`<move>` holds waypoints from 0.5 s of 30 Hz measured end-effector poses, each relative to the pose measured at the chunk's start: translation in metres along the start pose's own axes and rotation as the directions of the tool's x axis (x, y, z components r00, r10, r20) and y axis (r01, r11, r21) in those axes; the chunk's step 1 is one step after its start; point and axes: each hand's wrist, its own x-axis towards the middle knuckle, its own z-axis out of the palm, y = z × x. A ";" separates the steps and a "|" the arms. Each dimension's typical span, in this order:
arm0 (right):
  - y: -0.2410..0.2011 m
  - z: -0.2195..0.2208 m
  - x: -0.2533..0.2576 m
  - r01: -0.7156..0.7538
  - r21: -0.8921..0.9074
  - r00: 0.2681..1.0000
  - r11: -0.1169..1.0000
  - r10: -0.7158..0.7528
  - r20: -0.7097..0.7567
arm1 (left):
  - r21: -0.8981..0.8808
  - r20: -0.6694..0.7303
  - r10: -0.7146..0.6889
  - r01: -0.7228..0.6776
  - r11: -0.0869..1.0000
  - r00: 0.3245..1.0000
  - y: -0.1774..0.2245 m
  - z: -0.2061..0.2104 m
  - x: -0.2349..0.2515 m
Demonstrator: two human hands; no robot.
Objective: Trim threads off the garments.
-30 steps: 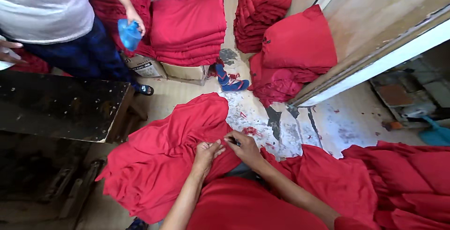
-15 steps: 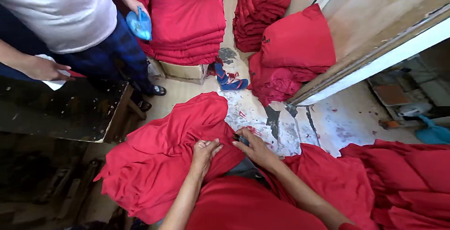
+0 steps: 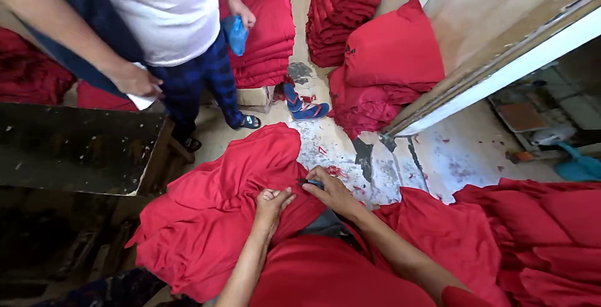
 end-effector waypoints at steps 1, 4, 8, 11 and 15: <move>0.001 -0.001 0.001 0.001 0.000 1.000 1.000 -0.001 0.010 | 0.003 0.004 0.000 0.000 1.000 1.000 0.000 0.000 0.000; 0.003 -0.003 0.003 0.006 0.008 0.999 1.000 -0.007 0.051 | 0.012 0.001 -0.005 0.005 1.000 1.000 0.001 0.000 -0.001; 0.000 -0.009 0.005 0.005 0.008 0.994 1.000 -0.006 0.110 | 0.034 -0.001 -0.008 0.008 0.999 1.000 0.001 0.000 -0.001; -0.001 -0.010 0.006 0.019 -0.006 0.992 1.000 -0.018 0.127 | 0.035 -0.001 -0.015 0.015 0.999 1.000 0.001 0.000 -0.001; -0.006 -0.010 0.008 0.042 -0.064 0.993 0.997 -0.034 0.114 | 0.033 0.006 -0.014 0.014 0.999 1.000 0.001 0.000 -0.001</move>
